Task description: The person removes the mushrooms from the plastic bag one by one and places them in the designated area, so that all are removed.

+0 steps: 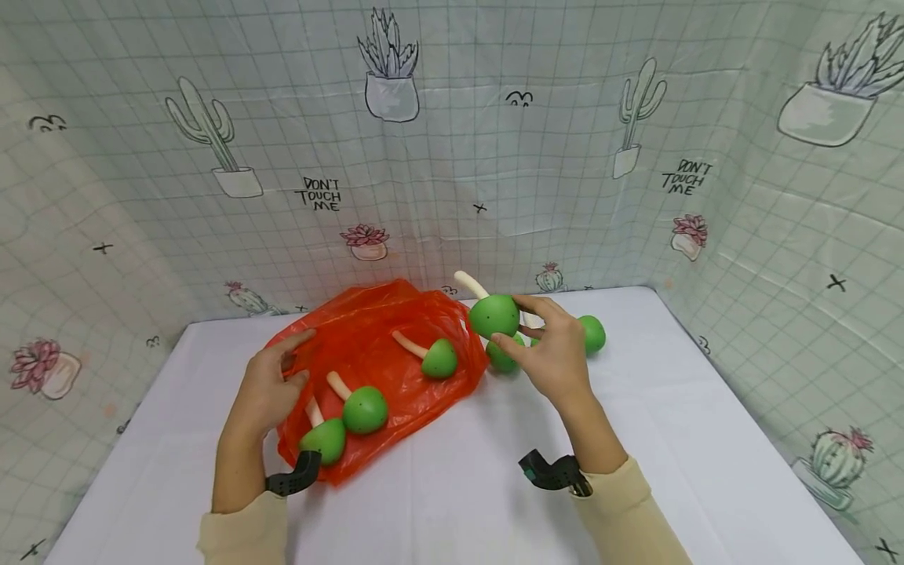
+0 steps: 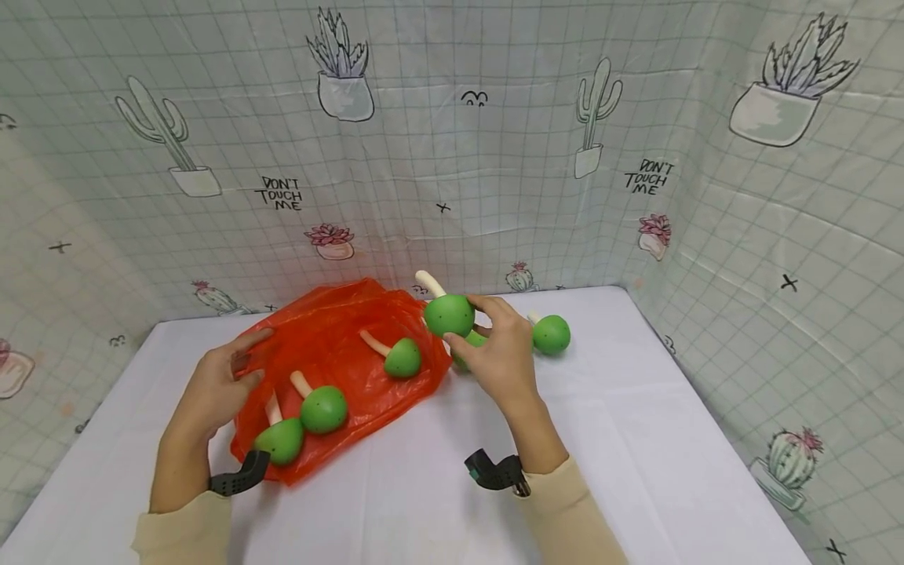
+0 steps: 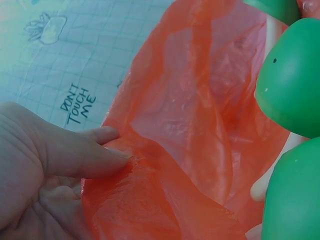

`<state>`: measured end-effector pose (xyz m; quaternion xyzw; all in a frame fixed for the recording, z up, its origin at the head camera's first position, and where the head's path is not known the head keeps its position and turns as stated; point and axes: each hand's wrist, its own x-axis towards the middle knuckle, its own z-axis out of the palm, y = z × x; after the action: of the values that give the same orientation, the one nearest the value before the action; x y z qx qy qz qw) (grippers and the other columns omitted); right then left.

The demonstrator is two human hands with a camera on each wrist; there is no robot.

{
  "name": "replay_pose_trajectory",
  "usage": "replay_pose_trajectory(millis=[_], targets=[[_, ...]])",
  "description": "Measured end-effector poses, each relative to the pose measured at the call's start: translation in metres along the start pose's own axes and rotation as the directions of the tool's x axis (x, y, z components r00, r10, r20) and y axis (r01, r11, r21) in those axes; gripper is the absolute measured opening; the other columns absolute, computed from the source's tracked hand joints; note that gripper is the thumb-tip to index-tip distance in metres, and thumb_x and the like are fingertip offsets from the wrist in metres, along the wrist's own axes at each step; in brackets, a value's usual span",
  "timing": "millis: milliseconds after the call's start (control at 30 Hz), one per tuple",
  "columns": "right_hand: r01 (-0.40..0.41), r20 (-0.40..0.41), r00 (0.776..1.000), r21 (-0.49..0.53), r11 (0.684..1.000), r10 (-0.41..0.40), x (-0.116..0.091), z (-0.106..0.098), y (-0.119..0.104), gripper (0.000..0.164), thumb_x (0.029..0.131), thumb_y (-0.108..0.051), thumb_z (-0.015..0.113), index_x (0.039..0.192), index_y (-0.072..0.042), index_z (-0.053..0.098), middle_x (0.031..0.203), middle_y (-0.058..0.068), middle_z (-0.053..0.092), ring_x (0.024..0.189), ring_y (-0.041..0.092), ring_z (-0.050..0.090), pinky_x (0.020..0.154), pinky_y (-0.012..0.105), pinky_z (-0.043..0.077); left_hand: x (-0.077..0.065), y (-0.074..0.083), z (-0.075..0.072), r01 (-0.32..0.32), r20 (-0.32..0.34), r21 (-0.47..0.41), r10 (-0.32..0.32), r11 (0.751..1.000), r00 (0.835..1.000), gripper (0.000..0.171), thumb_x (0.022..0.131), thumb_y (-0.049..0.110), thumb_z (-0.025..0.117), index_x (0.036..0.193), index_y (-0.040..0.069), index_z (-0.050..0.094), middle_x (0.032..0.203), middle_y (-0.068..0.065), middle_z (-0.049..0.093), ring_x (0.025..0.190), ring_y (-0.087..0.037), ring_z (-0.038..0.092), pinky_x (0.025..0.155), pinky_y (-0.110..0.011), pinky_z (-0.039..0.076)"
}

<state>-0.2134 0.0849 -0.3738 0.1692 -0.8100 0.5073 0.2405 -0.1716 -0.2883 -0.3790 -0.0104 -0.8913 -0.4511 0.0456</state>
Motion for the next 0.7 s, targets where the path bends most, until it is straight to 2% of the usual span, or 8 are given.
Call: replay_pose_trajectory(millis=[300, 700], targets=[[-0.121, -0.021, 0.993, -0.064, 0.991, 0.12, 0.003, -0.01, 0.012, 0.059, 0.078, -0.001, 0.091, 0.13, 0.01, 0.066, 0.128, 0.023, 0.068, 0.122, 0.037, 0.067, 0.085, 0.043, 0.063, 0.0, 0.001, 0.002, 0.011, 0.006, 0.009, -0.011, 1.0, 1.0, 0.061, 0.099, -0.01, 0.054, 0.158, 0.001, 0.044, 0.154, -0.029, 0.048, 0.135, -0.051, 0.052, 0.103, -0.057, 0.05], [-0.227, -0.033, 0.974, -0.121, 0.966, 0.224, 0.005, -0.012, 0.027, 0.058, 0.08, 0.0, 0.089, 0.13, 0.014, 0.064, 0.131, 0.029, 0.066, 0.125, 0.042, 0.064, 0.09, 0.048, 0.061, 0.0, 0.001, 0.002, 0.018, 0.003, 0.0, -0.018, 1.0, 1.0, 0.061, 0.099, -0.01, 0.055, 0.159, 0.001, 0.043, 0.153, -0.029, 0.048, 0.134, -0.051, 0.053, 0.102, -0.056, 0.051]])
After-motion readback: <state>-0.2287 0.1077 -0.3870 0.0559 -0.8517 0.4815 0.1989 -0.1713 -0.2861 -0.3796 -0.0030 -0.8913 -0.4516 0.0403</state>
